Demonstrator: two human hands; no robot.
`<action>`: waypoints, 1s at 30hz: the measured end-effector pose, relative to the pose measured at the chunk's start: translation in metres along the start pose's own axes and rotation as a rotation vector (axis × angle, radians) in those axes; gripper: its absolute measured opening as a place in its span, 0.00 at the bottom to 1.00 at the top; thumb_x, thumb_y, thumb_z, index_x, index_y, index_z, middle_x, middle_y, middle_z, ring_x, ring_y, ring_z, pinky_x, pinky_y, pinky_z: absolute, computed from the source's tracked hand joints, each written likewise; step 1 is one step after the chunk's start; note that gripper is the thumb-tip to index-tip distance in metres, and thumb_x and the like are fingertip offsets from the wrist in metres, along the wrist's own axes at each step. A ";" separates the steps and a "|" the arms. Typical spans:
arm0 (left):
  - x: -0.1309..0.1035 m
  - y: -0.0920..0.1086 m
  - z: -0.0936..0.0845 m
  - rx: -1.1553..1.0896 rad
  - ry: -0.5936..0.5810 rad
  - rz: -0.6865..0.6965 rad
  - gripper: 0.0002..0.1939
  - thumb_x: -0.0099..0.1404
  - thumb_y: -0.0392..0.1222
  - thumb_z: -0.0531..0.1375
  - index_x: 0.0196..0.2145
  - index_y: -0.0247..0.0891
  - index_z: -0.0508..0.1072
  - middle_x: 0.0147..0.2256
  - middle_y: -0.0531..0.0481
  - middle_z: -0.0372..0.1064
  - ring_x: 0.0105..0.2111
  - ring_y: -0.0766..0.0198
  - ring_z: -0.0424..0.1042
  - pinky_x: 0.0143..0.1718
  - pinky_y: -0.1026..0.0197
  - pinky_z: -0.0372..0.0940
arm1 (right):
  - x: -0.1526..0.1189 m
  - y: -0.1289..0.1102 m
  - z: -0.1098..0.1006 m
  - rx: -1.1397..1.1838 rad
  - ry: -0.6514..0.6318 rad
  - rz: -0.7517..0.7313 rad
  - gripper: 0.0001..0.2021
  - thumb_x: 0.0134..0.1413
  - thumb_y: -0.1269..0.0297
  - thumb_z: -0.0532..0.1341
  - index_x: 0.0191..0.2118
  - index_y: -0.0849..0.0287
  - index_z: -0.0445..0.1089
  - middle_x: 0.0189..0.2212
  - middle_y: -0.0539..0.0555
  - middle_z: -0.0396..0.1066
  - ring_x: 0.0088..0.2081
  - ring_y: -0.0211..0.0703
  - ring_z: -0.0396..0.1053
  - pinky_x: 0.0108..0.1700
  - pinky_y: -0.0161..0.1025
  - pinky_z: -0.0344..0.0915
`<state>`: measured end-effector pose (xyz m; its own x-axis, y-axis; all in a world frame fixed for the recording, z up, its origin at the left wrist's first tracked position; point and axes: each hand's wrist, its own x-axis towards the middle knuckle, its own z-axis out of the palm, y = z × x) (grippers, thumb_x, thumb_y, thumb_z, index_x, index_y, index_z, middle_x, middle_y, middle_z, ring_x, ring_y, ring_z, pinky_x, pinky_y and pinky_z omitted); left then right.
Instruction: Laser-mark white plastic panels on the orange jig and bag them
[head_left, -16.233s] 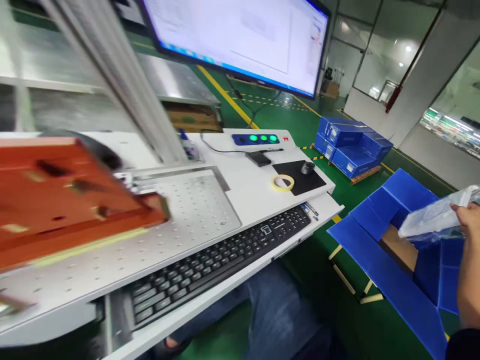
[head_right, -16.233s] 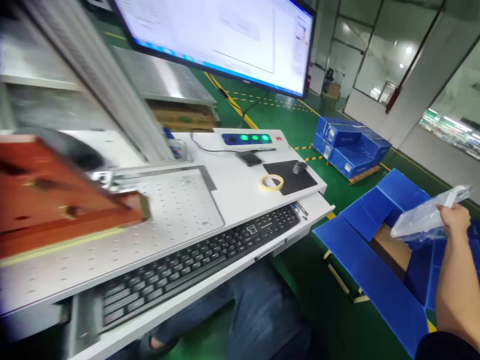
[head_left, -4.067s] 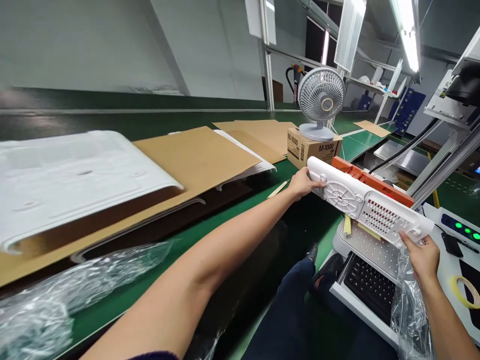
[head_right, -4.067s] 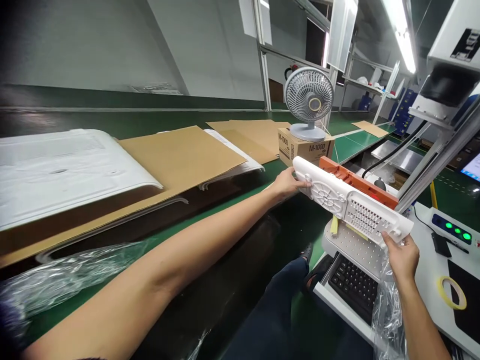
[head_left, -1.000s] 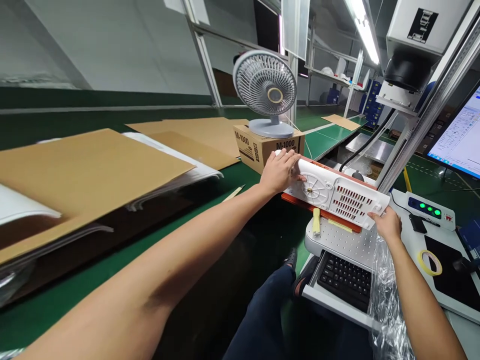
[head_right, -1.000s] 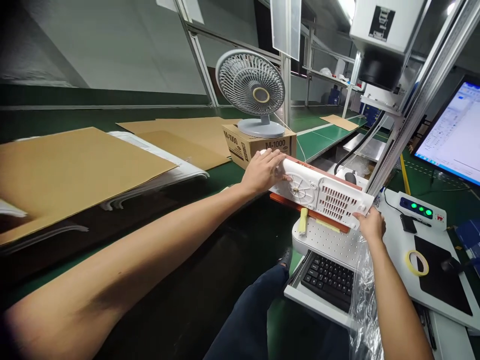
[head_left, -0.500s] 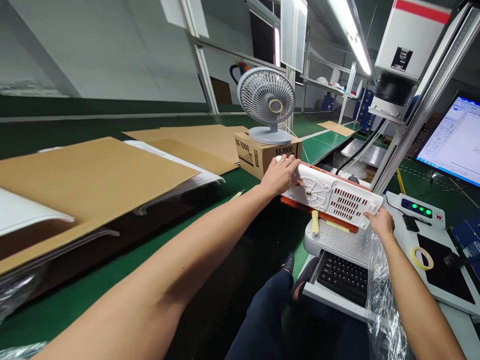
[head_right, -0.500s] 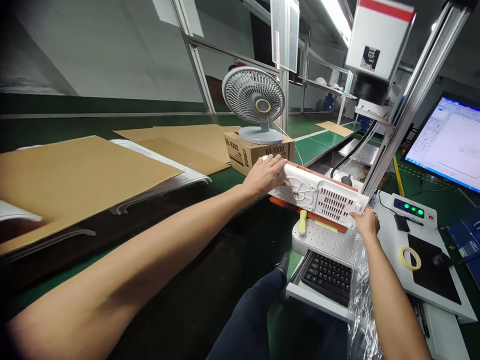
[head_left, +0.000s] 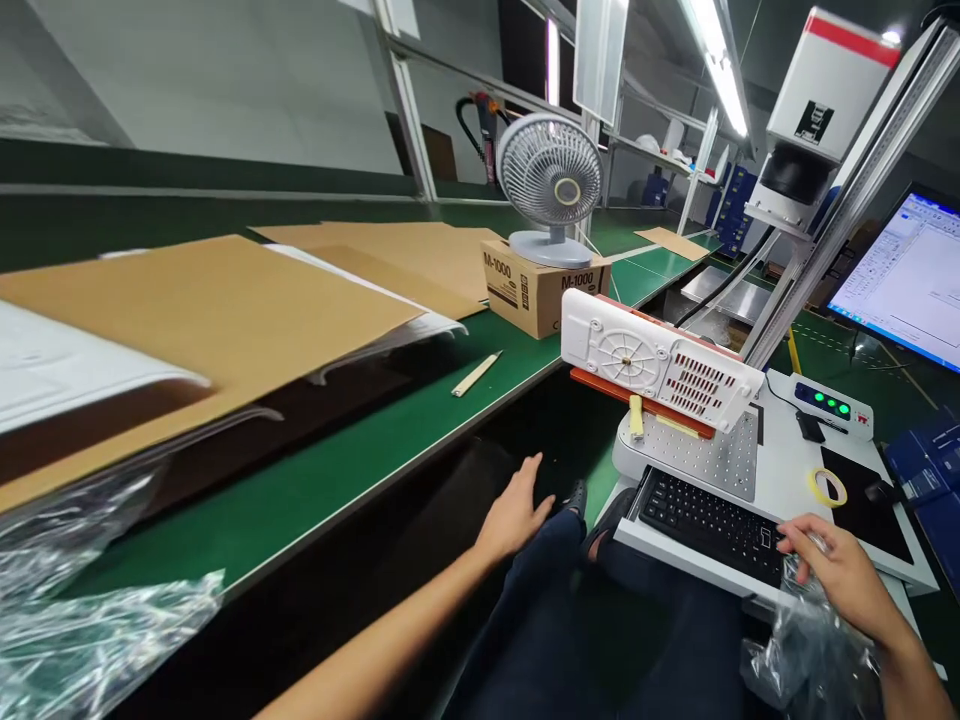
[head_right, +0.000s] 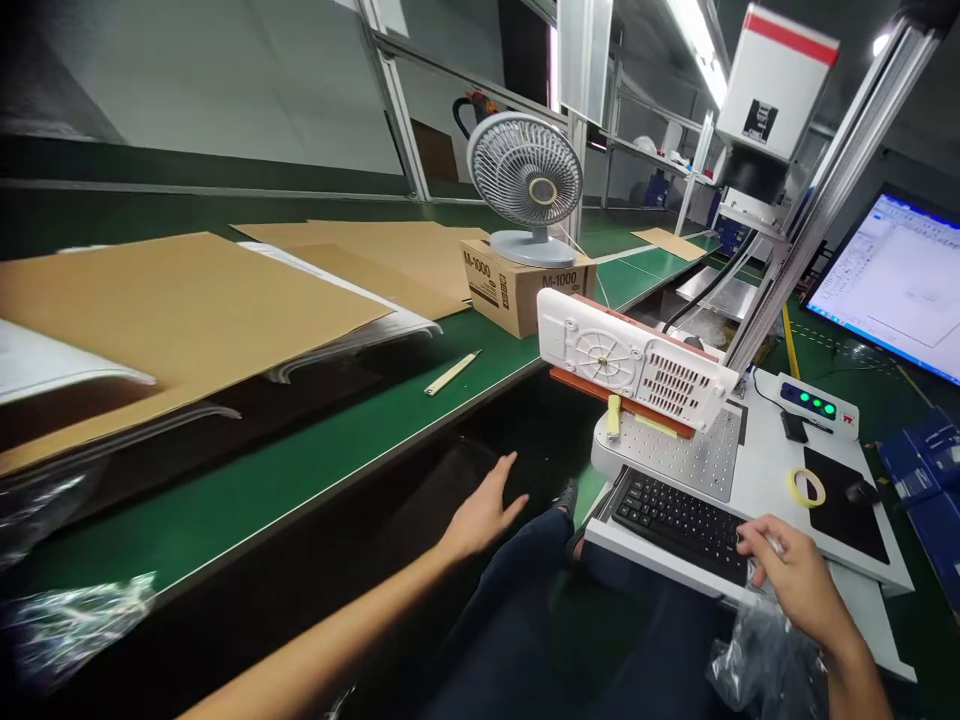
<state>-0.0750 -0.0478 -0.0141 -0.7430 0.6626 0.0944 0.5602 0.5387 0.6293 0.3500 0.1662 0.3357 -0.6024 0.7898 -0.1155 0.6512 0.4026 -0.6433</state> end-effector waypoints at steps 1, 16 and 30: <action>-0.016 -0.007 0.020 0.045 -0.127 -0.073 0.44 0.77 0.50 0.53 0.81 0.37 0.39 0.80 0.33 0.38 0.77 0.37 0.51 0.70 0.37 0.65 | -0.015 0.012 -0.006 -0.004 0.033 0.049 0.34 0.62 0.27 0.60 0.49 0.55 0.78 0.42 0.56 0.81 0.28 0.42 0.71 0.31 0.38 0.64; -0.107 0.006 0.102 0.281 -0.526 -0.141 0.32 0.81 0.56 0.49 0.77 0.50 0.61 0.82 0.38 0.31 0.78 0.24 0.37 0.68 0.30 0.61 | -0.061 0.138 0.095 -0.044 0.126 0.221 0.30 0.66 0.33 0.53 0.50 0.53 0.77 0.36 0.53 0.81 0.26 0.45 0.72 0.32 0.40 0.64; -0.109 0.012 0.100 0.293 -0.491 -0.179 0.31 0.80 0.55 0.49 0.76 0.49 0.63 0.82 0.40 0.31 0.79 0.24 0.37 0.67 0.29 0.62 | 0.042 0.157 0.111 -0.218 0.463 0.095 0.27 0.68 0.43 0.48 0.56 0.56 0.72 0.52 0.61 0.81 0.52 0.60 0.78 0.51 0.49 0.68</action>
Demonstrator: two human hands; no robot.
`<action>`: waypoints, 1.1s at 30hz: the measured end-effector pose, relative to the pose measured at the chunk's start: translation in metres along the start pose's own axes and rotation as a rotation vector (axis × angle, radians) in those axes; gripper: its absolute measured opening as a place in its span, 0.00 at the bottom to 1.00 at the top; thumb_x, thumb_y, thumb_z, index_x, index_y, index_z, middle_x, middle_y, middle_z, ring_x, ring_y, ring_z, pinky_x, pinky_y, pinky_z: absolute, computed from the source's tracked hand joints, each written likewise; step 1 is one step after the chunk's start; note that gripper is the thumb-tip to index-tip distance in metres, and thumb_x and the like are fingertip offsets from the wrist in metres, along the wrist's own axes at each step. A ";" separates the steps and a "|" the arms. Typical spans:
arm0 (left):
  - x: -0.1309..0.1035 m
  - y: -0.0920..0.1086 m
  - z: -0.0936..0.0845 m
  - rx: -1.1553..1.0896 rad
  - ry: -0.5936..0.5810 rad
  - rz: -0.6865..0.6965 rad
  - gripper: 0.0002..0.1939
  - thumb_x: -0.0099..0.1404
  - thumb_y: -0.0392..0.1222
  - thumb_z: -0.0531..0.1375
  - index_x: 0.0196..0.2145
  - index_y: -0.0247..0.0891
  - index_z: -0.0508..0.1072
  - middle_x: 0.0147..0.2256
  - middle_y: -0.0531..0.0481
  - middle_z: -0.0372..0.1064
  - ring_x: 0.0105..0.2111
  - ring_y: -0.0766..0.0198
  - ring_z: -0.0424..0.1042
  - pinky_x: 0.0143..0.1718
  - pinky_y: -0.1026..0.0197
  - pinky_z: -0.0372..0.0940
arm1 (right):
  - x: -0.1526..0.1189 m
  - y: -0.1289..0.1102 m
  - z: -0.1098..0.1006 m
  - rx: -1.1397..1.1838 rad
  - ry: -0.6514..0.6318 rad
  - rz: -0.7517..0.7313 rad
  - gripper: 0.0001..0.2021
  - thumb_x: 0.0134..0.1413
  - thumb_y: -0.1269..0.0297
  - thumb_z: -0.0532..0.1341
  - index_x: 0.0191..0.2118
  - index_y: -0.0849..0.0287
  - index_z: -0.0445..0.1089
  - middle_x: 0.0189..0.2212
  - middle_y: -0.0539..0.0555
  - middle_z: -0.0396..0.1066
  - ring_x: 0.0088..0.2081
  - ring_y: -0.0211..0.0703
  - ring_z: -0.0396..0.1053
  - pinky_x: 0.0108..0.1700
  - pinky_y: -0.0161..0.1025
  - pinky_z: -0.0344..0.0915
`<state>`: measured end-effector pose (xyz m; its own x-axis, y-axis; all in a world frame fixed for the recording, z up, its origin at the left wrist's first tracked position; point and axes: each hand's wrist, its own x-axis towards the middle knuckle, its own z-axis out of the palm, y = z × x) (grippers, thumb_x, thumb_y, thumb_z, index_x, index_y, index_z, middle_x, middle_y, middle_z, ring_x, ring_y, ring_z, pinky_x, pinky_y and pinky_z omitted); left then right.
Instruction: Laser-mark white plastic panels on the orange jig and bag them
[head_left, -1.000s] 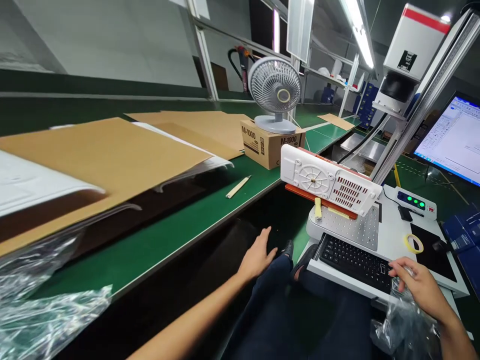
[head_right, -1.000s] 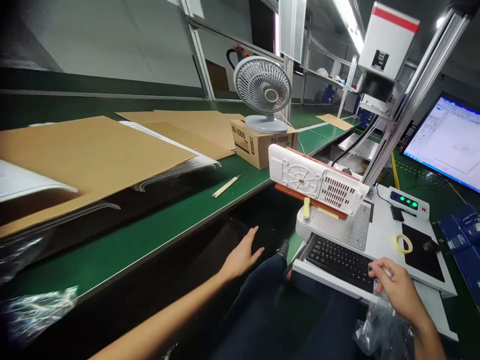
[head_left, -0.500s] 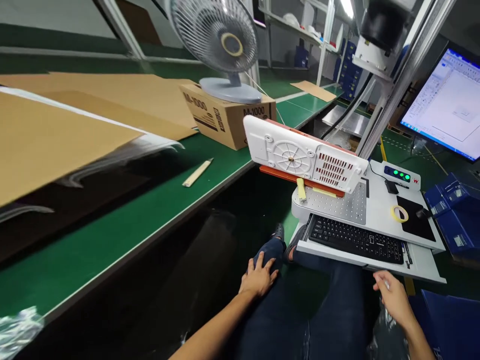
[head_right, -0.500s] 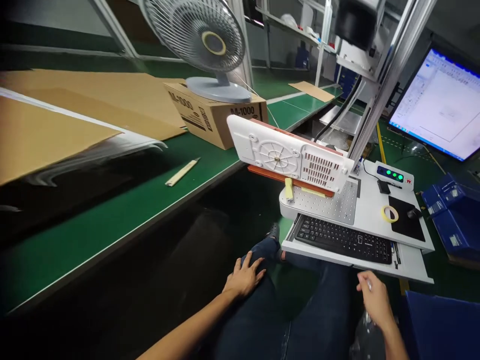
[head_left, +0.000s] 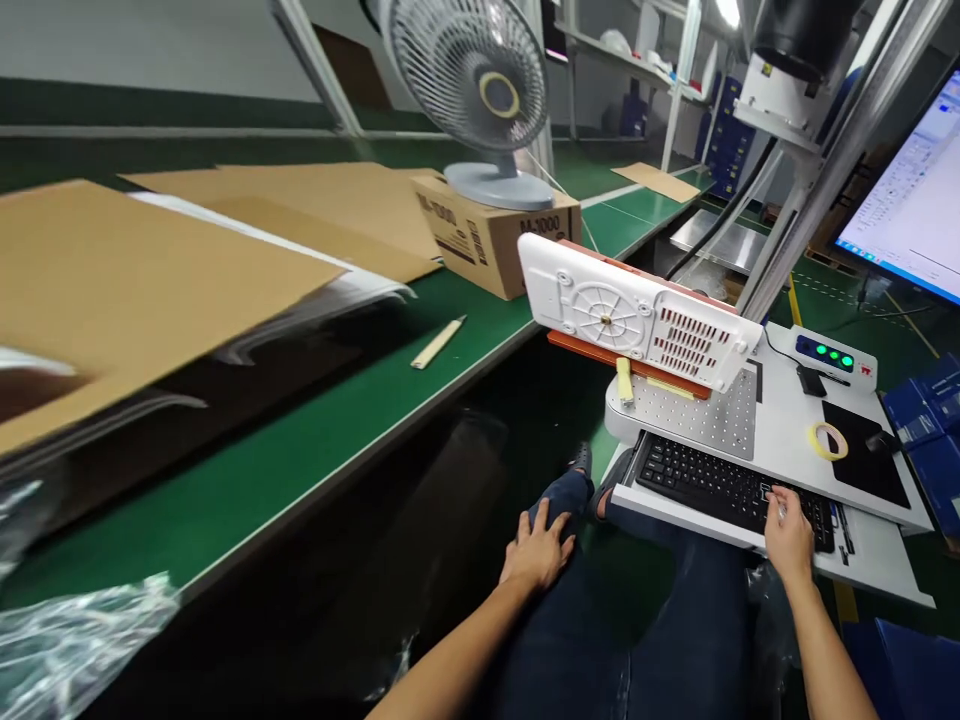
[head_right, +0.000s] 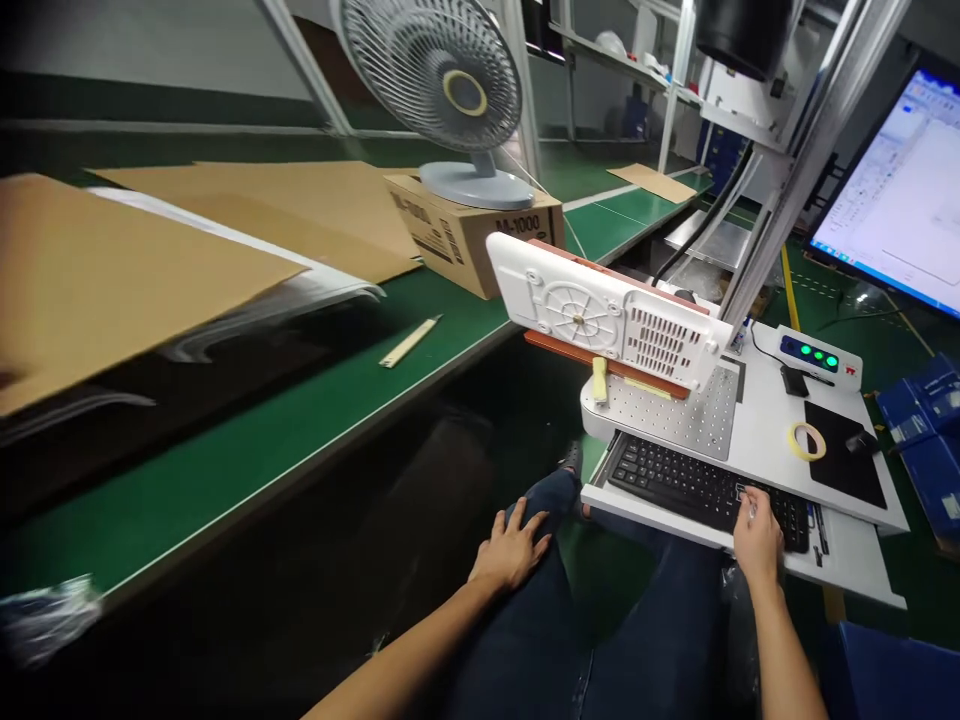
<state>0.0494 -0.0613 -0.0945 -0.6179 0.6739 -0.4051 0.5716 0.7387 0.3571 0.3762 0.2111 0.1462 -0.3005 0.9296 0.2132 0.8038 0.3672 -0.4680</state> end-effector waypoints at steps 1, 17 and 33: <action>0.001 0.001 -0.002 0.006 0.003 -0.001 0.31 0.80 0.54 0.50 0.76 0.49 0.64 0.82 0.40 0.31 0.78 0.24 0.37 0.66 0.28 0.62 | 0.000 0.002 0.001 -0.001 -0.010 -0.009 0.27 0.69 0.43 0.48 0.57 0.55 0.71 0.53 0.60 0.81 0.52 0.60 0.78 0.51 0.48 0.68; 0.004 0.001 -0.006 0.011 0.017 -0.019 0.31 0.78 0.51 0.51 0.75 0.49 0.65 0.82 0.40 0.32 0.79 0.26 0.37 0.65 0.29 0.62 | 0.005 0.012 0.007 -0.072 -0.088 0.029 0.26 0.67 0.42 0.48 0.53 0.51 0.74 0.53 0.58 0.80 0.49 0.60 0.78 0.47 0.48 0.67; -0.001 0.006 -0.015 0.082 -0.018 -0.029 0.31 0.79 0.51 0.50 0.76 0.48 0.63 0.82 0.41 0.33 0.79 0.27 0.37 0.66 0.32 0.64 | -0.004 0.007 0.006 0.018 -0.057 0.080 0.26 0.62 0.32 0.52 0.33 0.49 0.71 0.31 0.56 0.77 0.34 0.56 0.72 0.37 0.43 0.55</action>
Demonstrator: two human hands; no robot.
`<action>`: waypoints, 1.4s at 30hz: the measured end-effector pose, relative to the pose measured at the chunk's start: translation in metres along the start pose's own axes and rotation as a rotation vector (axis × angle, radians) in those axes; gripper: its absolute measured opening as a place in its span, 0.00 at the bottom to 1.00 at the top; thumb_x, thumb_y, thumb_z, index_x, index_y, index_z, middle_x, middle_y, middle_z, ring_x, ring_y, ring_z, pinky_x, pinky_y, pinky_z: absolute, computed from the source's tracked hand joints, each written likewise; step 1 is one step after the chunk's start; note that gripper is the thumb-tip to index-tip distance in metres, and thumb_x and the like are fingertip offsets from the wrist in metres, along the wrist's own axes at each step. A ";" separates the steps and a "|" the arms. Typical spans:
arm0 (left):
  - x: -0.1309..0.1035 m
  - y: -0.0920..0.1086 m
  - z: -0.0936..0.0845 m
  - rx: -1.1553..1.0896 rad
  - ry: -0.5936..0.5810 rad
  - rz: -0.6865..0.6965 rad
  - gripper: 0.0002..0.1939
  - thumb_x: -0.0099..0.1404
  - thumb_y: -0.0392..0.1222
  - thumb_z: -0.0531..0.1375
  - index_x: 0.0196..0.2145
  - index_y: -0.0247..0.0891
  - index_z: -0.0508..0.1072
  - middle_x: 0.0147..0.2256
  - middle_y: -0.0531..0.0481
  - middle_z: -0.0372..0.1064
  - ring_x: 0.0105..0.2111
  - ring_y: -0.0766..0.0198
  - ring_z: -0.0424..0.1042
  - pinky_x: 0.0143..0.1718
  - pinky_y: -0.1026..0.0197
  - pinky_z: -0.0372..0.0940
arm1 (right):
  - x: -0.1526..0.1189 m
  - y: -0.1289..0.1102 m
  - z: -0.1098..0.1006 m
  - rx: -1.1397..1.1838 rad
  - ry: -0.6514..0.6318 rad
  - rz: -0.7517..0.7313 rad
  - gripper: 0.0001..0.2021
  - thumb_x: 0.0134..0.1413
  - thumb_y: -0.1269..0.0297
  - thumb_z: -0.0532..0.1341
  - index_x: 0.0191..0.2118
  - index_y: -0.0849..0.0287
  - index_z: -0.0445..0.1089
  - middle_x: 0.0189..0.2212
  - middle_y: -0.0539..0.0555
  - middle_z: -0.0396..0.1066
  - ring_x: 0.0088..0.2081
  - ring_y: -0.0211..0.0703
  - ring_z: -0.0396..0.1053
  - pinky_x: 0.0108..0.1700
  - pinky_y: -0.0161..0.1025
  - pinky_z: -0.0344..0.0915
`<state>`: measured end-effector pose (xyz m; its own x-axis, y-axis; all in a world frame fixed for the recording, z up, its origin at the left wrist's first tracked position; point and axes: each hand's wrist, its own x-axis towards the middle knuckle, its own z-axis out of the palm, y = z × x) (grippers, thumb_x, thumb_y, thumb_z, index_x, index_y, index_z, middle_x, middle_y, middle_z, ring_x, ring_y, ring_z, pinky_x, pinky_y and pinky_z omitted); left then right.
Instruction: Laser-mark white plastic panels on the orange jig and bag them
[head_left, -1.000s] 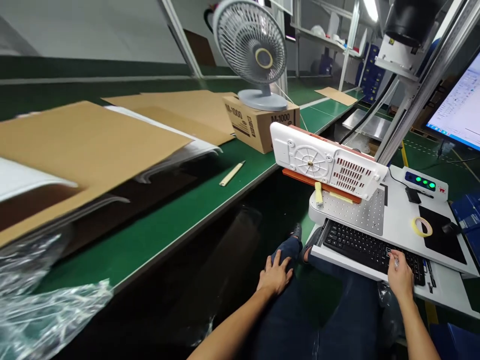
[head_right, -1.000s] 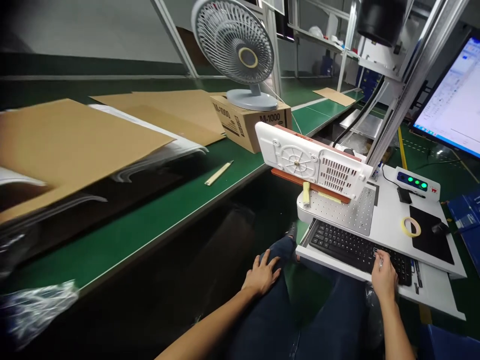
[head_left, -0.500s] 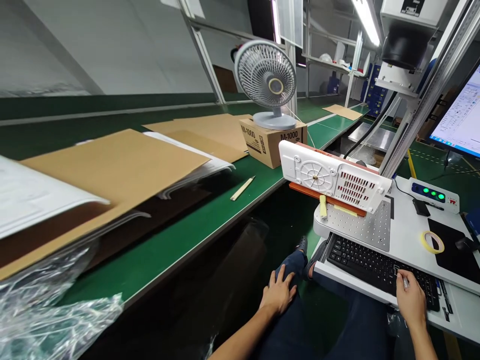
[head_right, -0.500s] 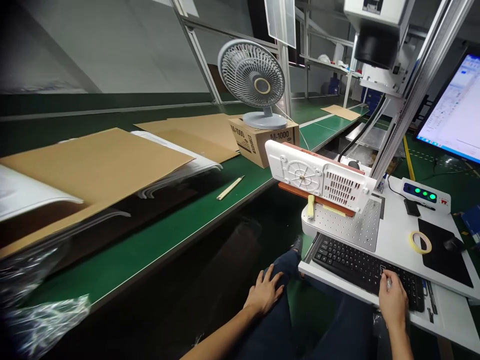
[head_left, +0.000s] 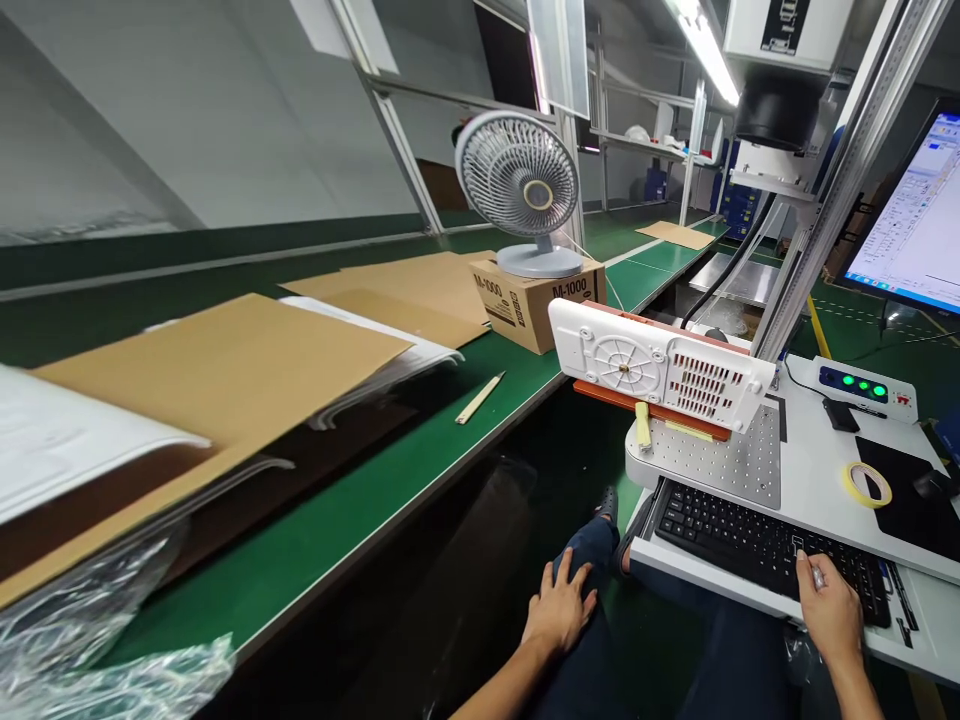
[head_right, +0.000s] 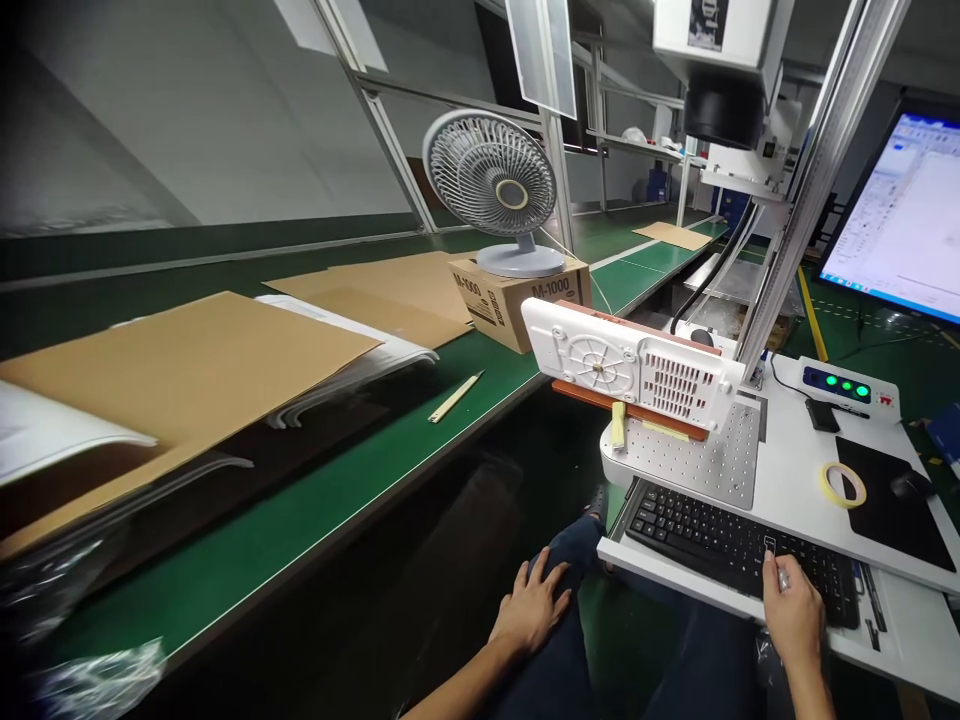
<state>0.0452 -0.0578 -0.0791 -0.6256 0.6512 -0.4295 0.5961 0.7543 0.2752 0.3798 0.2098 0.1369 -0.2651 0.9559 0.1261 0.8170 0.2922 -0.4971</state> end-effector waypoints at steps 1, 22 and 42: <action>0.000 0.000 0.001 -0.001 0.002 0.002 0.31 0.79 0.51 0.50 0.76 0.48 0.64 0.82 0.41 0.33 0.79 0.27 0.37 0.65 0.32 0.64 | 0.000 0.000 0.000 -0.006 0.000 0.000 0.26 0.63 0.32 0.52 0.33 0.49 0.71 0.31 0.56 0.77 0.34 0.56 0.72 0.37 0.43 0.55; 0.001 -0.001 0.002 -0.026 0.014 0.001 0.31 0.77 0.51 0.51 0.75 0.49 0.65 0.82 0.40 0.33 0.79 0.28 0.38 0.65 0.31 0.64 | -0.003 0.001 0.002 -0.069 -0.017 -0.017 0.25 0.66 0.34 0.51 0.33 0.49 0.68 0.33 0.54 0.77 0.33 0.55 0.71 0.35 0.42 0.52; -0.001 -0.001 -0.003 -0.032 -0.003 -0.009 0.31 0.79 0.51 0.51 0.75 0.49 0.64 0.82 0.42 0.33 0.79 0.30 0.38 0.67 0.34 0.65 | -0.002 -0.003 0.000 -0.065 -0.054 0.029 0.25 0.63 0.33 0.50 0.32 0.49 0.68 0.33 0.54 0.77 0.34 0.55 0.70 0.36 0.43 0.51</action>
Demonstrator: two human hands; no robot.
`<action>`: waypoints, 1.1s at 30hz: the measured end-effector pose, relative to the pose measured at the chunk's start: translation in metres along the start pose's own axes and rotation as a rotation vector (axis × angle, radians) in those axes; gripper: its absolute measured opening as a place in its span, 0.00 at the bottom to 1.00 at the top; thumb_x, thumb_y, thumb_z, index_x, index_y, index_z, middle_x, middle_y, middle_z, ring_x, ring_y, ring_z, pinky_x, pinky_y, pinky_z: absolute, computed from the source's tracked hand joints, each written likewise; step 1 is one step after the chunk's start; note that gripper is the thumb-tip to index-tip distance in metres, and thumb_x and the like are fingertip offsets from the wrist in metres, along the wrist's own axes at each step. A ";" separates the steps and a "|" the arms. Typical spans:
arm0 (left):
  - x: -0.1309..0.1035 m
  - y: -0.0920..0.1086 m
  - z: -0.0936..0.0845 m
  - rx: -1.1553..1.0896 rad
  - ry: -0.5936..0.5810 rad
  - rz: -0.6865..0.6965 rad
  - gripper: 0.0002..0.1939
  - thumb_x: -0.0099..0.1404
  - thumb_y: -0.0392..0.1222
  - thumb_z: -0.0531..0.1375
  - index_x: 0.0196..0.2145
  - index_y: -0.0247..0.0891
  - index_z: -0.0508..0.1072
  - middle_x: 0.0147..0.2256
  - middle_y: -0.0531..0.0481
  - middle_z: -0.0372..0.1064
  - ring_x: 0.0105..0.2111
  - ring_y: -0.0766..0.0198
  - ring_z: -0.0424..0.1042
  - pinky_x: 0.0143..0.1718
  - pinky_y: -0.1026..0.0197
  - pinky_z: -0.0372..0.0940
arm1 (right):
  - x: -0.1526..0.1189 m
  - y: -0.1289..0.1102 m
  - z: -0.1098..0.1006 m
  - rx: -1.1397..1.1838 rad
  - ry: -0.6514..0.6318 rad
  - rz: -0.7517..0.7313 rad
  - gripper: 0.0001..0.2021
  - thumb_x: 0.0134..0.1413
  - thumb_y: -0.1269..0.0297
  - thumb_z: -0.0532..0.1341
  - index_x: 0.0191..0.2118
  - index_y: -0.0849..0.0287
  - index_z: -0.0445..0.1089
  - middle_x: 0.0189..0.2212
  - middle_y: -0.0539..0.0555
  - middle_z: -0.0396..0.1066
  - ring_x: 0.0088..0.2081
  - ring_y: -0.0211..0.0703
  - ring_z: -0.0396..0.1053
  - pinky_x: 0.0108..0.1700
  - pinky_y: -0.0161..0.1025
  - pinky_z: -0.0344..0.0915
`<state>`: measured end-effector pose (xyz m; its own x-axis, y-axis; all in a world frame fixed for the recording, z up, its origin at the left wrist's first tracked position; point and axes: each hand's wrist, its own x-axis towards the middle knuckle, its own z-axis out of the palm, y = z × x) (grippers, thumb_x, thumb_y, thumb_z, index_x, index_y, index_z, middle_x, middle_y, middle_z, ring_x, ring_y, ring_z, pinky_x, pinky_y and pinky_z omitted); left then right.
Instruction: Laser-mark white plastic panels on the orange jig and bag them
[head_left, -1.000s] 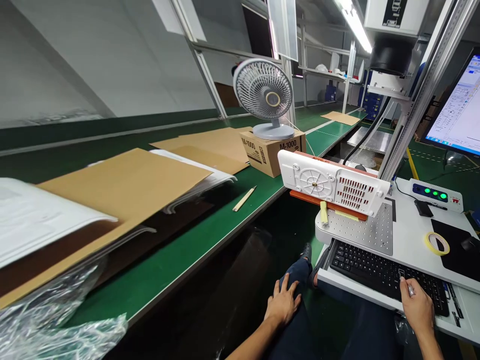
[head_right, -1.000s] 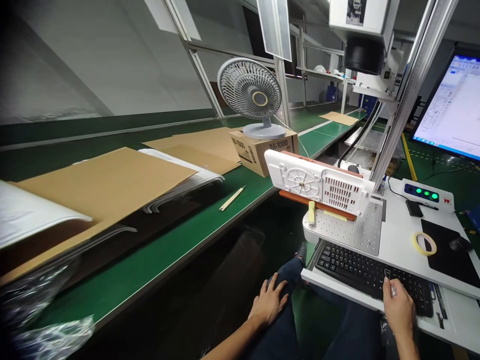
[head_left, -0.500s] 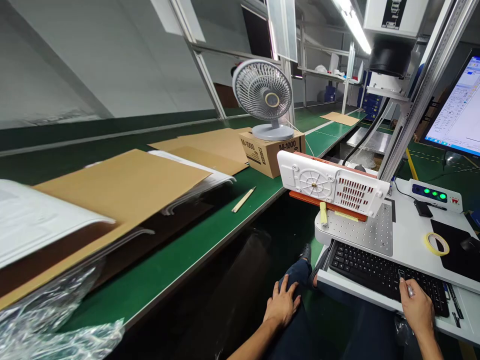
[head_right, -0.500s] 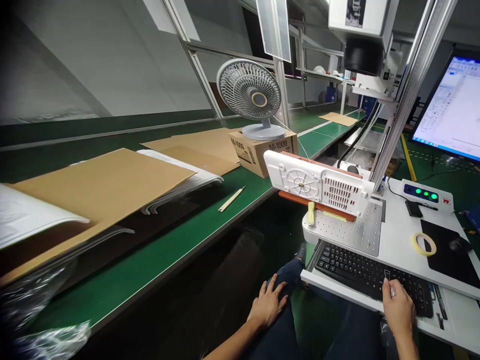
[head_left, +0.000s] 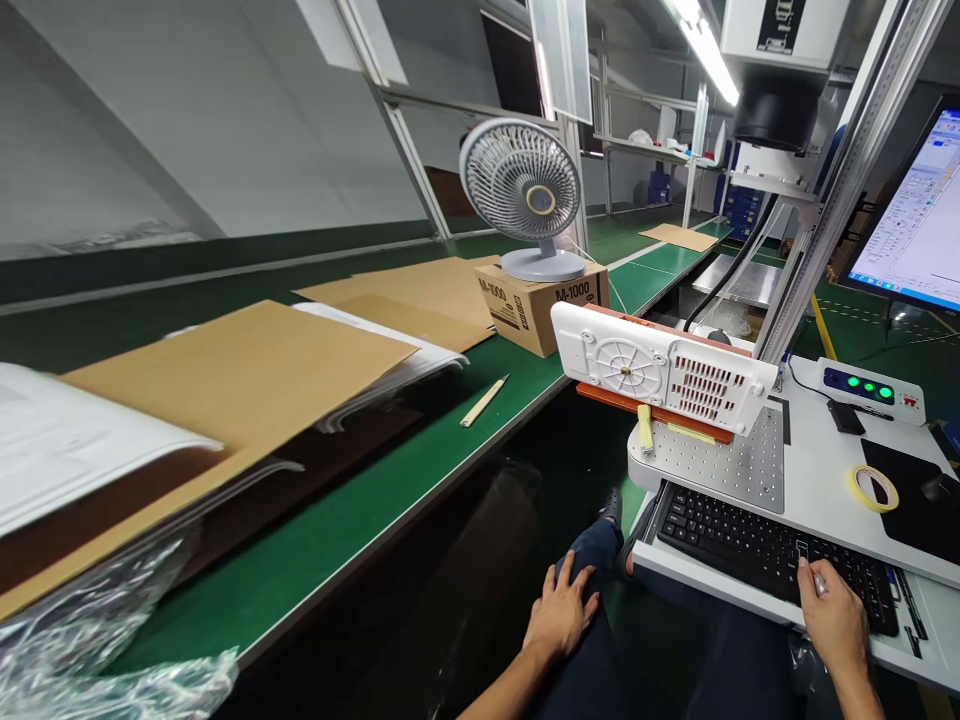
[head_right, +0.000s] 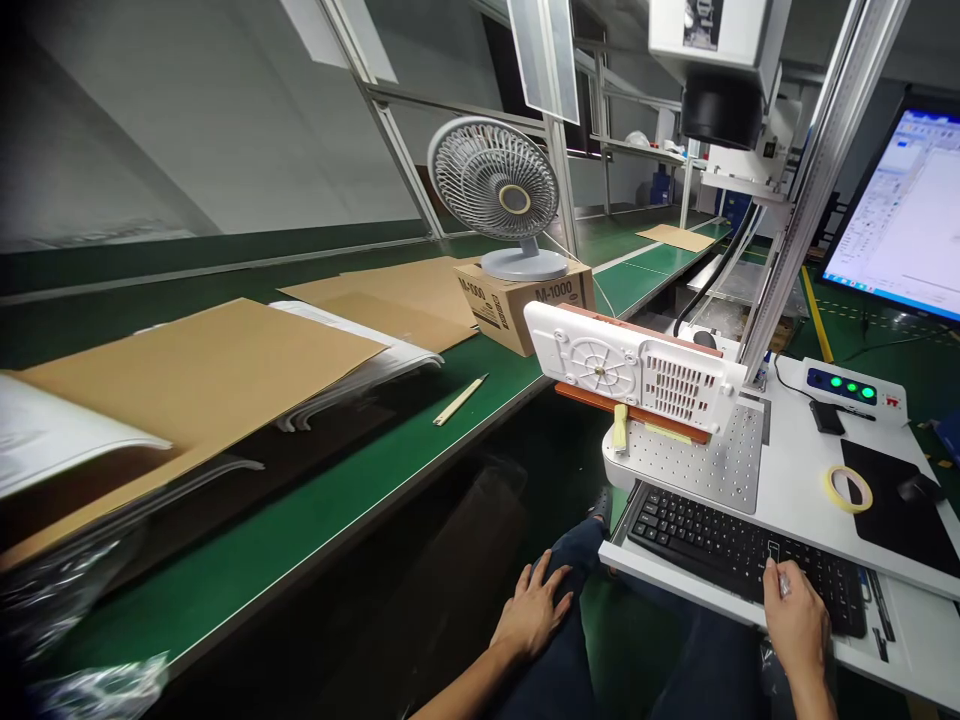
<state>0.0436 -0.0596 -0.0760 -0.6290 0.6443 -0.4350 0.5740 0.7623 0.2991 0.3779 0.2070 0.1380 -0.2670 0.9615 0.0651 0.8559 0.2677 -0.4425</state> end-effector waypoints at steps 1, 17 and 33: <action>0.000 0.000 0.000 0.000 -0.001 0.001 0.31 0.79 0.51 0.51 0.75 0.49 0.64 0.82 0.42 0.33 0.79 0.30 0.38 0.67 0.34 0.65 | 0.000 0.000 0.000 -0.004 -0.005 0.004 0.25 0.63 0.33 0.50 0.33 0.49 0.68 0.33 0.54 0.77 0.34 0.55 0.70 0.36 0.42 0.51; 0.000 -0.001 0.001 -0.008 0.028 0.004 0.30 0.78 0.51 0.51 0.74 0.49 0.65 0.81 0.41 0.35 0.79 0.29 0.39 0.66 0.35 0.66 | 0.003 0.001 0.001 -0.024 -0.022 0.008 0.26 0.62 0.33 0.49 0.33 0.50 0.68 0.34 0.54 0.76 0.36 0.55 0.71 0.38 0.43 0.50; -0.003 0.001 -0.006 -0.017 0.013 -0.002 0.30 0.79 0.51 0.52 0.75 0.48 0.65 0.82 0.42 0.34 0.79 0.29 0.38 0.66 0.35 0.65 | 0.004 0.004 0.003 -0.048 -0.004 -0.017 0.25 0.63 0.34 0.49 0.34 0.49 0.69 0.34 0.55 0.76 0.36 0.55 0.71 0.37 0.42 0.51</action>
<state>0.0428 -0.0598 -0.0694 -0.6367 0.6437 -0.4245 0.5643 0.7642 0.3124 0.3791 0.2113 0.1336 -0.2832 0.9566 0.0683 0.8716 0.2864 -0.3979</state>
